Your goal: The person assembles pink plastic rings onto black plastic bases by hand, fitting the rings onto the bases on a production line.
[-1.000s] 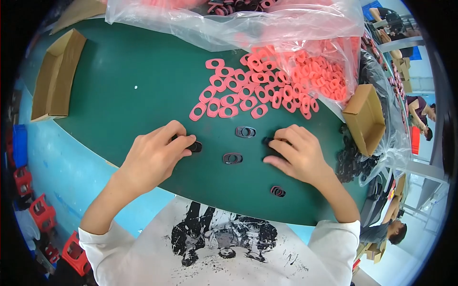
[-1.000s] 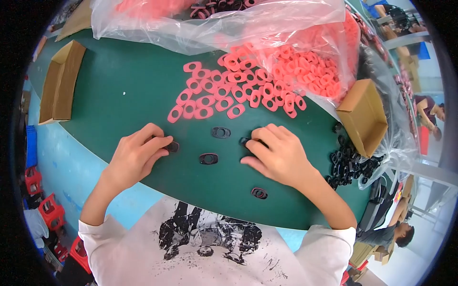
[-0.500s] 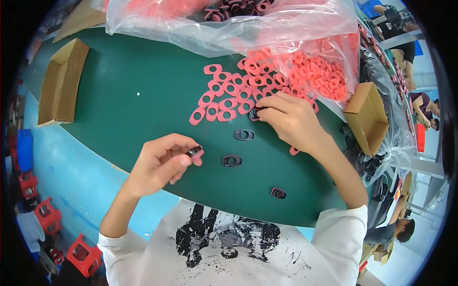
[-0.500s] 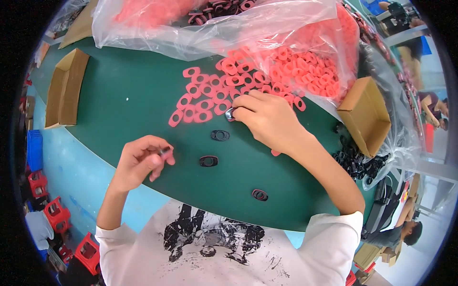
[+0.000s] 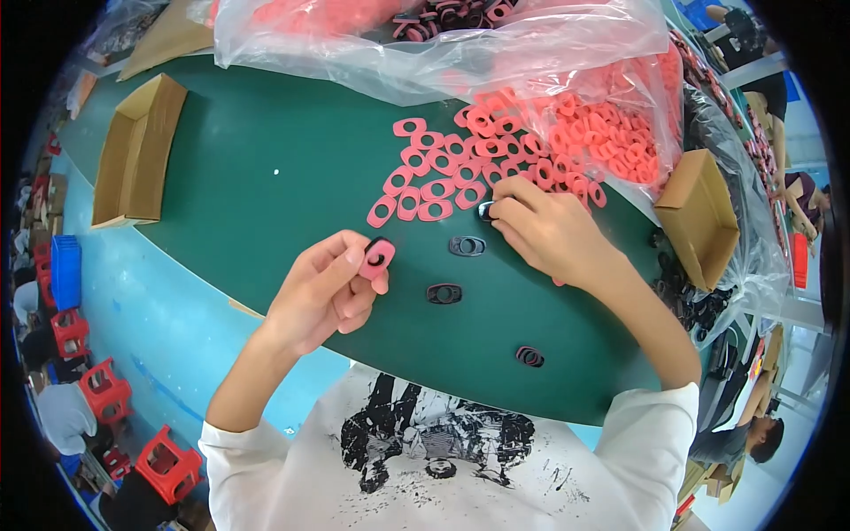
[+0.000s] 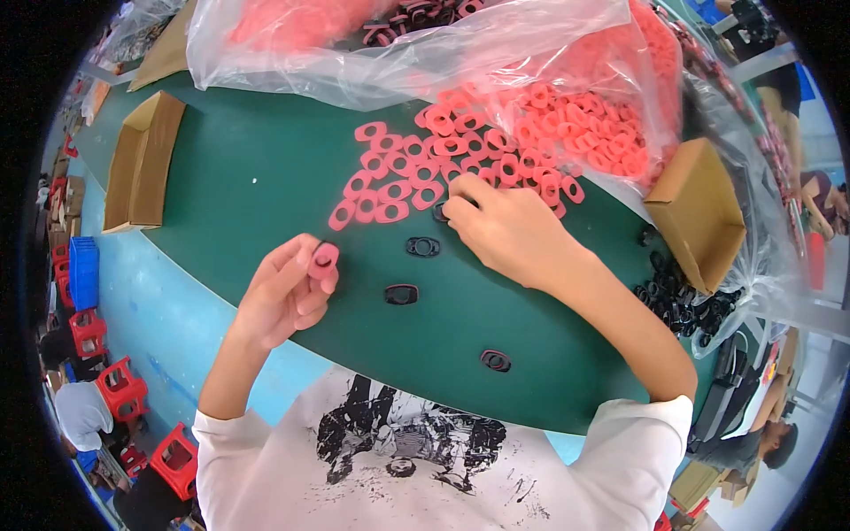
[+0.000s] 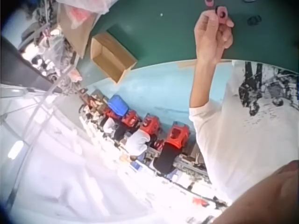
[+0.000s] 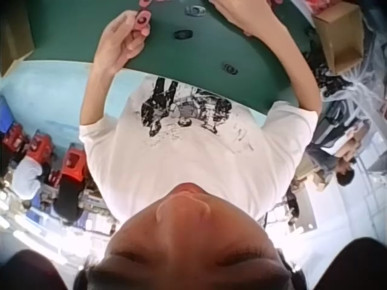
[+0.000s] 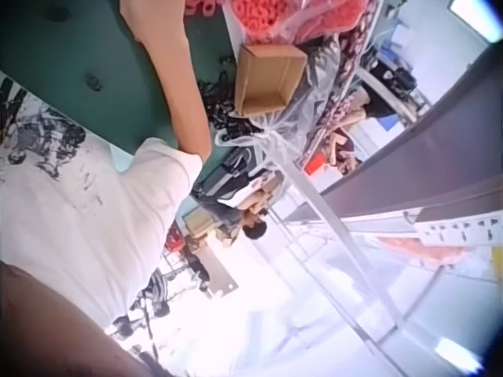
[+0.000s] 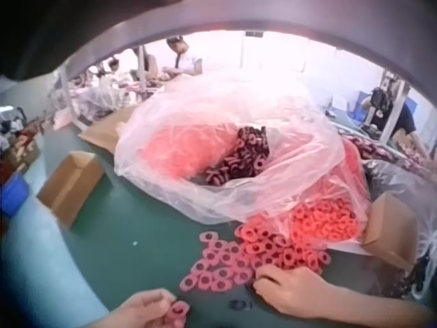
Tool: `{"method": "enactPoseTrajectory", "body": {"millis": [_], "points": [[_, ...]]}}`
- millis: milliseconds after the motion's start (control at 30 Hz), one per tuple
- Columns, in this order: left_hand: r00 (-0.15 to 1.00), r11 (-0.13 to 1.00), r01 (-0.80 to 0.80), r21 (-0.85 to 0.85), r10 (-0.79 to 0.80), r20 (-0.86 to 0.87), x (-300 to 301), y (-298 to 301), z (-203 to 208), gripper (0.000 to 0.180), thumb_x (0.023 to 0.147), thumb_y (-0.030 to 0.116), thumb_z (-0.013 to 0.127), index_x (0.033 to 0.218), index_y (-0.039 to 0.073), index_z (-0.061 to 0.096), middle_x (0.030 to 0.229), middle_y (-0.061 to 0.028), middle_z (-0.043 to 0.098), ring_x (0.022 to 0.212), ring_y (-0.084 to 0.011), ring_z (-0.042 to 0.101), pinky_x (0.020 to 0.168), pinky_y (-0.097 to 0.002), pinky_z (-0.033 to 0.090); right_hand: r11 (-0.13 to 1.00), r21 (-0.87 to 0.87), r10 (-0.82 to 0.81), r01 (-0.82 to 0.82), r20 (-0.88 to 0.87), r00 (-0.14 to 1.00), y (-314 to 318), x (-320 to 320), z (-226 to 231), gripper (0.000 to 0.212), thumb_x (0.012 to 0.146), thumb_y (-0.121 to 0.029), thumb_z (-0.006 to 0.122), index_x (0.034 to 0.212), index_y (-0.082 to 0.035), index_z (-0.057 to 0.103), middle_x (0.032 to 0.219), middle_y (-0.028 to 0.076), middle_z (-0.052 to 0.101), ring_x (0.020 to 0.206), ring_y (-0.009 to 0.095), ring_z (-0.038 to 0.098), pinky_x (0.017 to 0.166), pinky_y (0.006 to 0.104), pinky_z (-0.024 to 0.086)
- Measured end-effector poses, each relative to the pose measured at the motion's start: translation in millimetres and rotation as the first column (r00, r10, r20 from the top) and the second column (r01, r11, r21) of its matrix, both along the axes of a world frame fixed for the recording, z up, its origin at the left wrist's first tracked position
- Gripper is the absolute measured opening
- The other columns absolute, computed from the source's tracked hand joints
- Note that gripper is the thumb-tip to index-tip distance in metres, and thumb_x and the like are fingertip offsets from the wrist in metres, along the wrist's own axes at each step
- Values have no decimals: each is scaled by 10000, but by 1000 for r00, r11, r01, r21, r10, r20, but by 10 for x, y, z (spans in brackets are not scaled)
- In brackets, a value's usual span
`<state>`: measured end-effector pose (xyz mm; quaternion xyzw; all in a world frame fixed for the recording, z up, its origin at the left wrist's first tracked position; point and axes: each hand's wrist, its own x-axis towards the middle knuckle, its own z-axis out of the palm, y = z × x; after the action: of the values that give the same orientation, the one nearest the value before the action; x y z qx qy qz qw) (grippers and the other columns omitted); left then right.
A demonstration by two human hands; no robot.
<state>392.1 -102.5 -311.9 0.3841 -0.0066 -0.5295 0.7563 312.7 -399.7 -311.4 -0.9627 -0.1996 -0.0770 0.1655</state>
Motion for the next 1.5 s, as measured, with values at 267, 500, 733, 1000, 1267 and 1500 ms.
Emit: {"method": "enactPoseTrajectory", "body": {"millis": [267,500,733,1000,1267,1500], "points": [[-274,922,-329,207,-303,913,-125,-12,-64,276,717,-11,768,946,7,614,915,-100,659,733,-281,591,584,-361,499,993,107,-45,42,29,999,-37,-206,87,141,747,-22,754,867,-31,680,970,88,674,730,246,677,609,333,552],[-342,885,-430,180,-344,874,-112,-93,-34,287,713,-19,758,963,-7,618,947,-91,623,755,-273,593,600,-363,497,994,0,-108,109,61,992,92,-327,38,156,716,2,747,853,-30,680,955,82,674,698,243,677,577,326,552],[-249,858,-416,302,-427,869,-154,-43,-22,311,732,-28,749,1018,-6,631,960,-127,599,796,-300,616,651,-379,507,979,119,-172,165,45,984,168,-330,-53,172,737,24,741,885,-24,667,903,81,656,661,232,659,540,331,528],[-271,827,-445,344,-491,828,-224,-110,-17,326,776,-32,714,1093,-19,639,982,-109,570,775,-273,614,646,-374,504,977,142,-177,157,142,974,147,-383,-141,251,744,38,746,974,-19,664,991,82,641,685,240,666,578,336,548],[-304,834,-421,356,-500,811,-171,-200,64,313,748,-7,743,1048,-19,655,960,-84,565,815,-246,613,619,-362,524,963,127,-236,239,-38,971,118,-403,0,262,749,15,749,995,-17,665,1004,95,645,764,250,668,639,358,537],[-314,926,-320,199,-302,900,-417,-318,263,366,707,-17,755,1053,-44,638,966,-114,614,775,-277,604,642,-364,527,910,231,-382,343,151,912,-234,-678,544,369,773,39,715,1131,-33,663,1054,118,636,778,245,639,691,350,527]]}}
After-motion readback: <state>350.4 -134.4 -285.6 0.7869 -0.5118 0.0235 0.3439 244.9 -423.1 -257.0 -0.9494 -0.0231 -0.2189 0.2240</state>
